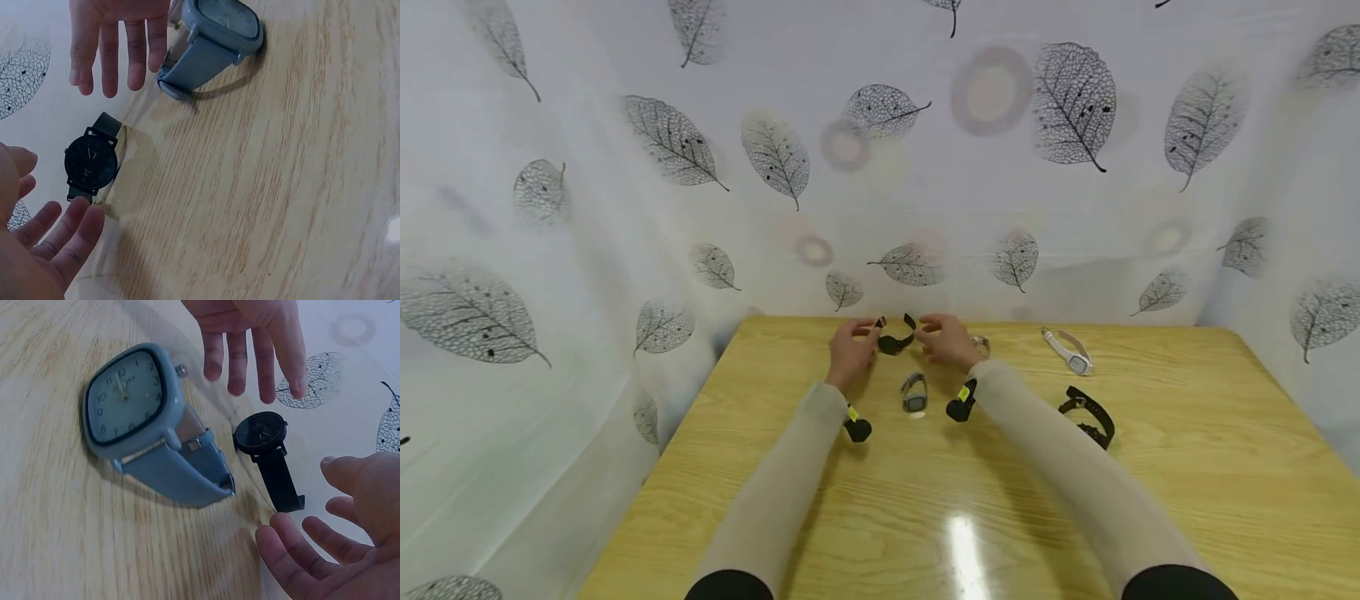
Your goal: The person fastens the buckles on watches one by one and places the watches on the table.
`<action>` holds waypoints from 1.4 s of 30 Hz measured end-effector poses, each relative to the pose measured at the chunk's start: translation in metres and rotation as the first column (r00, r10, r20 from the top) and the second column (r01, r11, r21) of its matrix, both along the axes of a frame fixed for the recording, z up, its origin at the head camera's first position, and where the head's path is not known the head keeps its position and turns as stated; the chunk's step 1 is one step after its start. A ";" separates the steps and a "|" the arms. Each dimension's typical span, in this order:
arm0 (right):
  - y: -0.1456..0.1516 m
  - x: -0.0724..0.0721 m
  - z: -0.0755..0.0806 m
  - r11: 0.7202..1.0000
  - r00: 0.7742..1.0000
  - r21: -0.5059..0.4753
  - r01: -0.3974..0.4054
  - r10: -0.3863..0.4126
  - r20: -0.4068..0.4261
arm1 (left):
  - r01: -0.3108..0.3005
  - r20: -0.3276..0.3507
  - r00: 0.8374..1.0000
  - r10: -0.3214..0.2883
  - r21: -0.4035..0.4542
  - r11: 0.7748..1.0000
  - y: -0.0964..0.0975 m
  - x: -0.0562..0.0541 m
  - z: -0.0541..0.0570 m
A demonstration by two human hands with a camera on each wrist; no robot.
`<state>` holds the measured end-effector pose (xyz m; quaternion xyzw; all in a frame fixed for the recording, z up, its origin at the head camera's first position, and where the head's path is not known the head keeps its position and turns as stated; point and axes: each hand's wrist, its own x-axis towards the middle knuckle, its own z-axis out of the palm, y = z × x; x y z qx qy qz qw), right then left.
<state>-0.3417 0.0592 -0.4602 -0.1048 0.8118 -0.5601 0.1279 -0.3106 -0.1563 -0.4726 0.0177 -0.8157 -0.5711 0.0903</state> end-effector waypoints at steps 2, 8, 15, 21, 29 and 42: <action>-0.003 0.000 -0.001 1.000 1.000 0.007 0.000 0.000 0.014 | 0.000 0.030 1.000 -0.001 0.025 1.000 0.000 -0.001 -0.001; -0.009 0.002 0.003 1.000 1.000 0.029 -0.010 0.009 0.007 | -0.005 0.061 0.998 0.003 0.037 0.999 0.000 -0.006 -0.004; -0.013 -0.008 -0.010 0.999 0.999 0.044 0.017 -0.018 0.028 | -0.005 0.127 0.992 -0.014 0.152 0.988 0.005 -0.010 -0.009; -0.019 -0.015 -0.018 0.998 1.000 0.060 0.005 -0.006 0.018 | -0.020 0.167 0.986 -0.015 0.203 0.979 0.007 -0.013 -0.012; -0.023 -0.012 -0.016 0.992 0.999 0.123 0.021 -0.017 -0.035 | -0.018 0.184 0.983 -0.013 0.162 0.987 0.007 -0.017 -0.011; -0.028 -0.013 -0.017 0.991 0.997 0.135 0.021 -0.011 -0.074 | -0.050 0.210 0.978 0.013 0.173 0.984 0.008 -0.019 -0.014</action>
